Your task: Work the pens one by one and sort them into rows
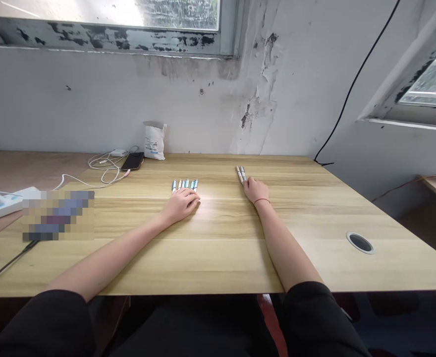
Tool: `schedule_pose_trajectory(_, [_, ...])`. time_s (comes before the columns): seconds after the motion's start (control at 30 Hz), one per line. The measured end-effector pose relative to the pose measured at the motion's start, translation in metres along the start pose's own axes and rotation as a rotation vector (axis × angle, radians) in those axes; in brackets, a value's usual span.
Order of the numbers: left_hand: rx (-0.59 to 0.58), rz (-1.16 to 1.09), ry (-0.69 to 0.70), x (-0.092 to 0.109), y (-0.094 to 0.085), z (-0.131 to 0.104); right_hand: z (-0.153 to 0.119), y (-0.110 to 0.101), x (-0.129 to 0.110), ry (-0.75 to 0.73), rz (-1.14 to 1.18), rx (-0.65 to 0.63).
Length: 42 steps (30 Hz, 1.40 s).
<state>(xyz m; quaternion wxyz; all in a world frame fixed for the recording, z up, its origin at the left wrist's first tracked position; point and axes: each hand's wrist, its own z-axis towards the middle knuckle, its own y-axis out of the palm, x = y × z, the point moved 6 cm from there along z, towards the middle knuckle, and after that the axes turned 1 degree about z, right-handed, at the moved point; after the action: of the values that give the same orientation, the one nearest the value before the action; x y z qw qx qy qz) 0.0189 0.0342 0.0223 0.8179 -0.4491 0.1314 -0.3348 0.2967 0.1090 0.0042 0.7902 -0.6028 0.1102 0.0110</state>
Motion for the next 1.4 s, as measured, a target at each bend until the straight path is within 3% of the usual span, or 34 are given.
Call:
schedule_pose_trajectory(0.53, [0.003,-0.007,-0.023,-0.001,0.000,0.000,0.002,0.003,0.004,0.049,0.154,0.032])
schedule_pose_trajectory(0.7, [0.015,-0.026,-0.024,0.001,-0.002,-0.001,0.023,0.002,-0.008,0.093,0.162,0.067])
schedule_pose_trajectory(0.93, [0.000,-0.047,-0.035,-0.001,0.000,-0.003,0.067,0.015,-0.026,0.222,0.035,-0.075])
schedule_pose_trajectory(1.23, [-0.010,-0.061,-0.044,0.000,-0.001,-0.003,0.072,0.018,-0.021,0.245,0.019,-0.102])
schedule_pose_trajectory(1.33, [0.010,-0.041,-0.070,-0.004,-0.006,-0.001,0.062,0.009,-0.026,0.202,0.005,-0.018])
schedule_pose_trajectory(1.4, [0.025,-0.023,-0.109,-0.011,-0.010,0.001,0.048,-0.002,-0.040,0.077,-0.013,0.100])
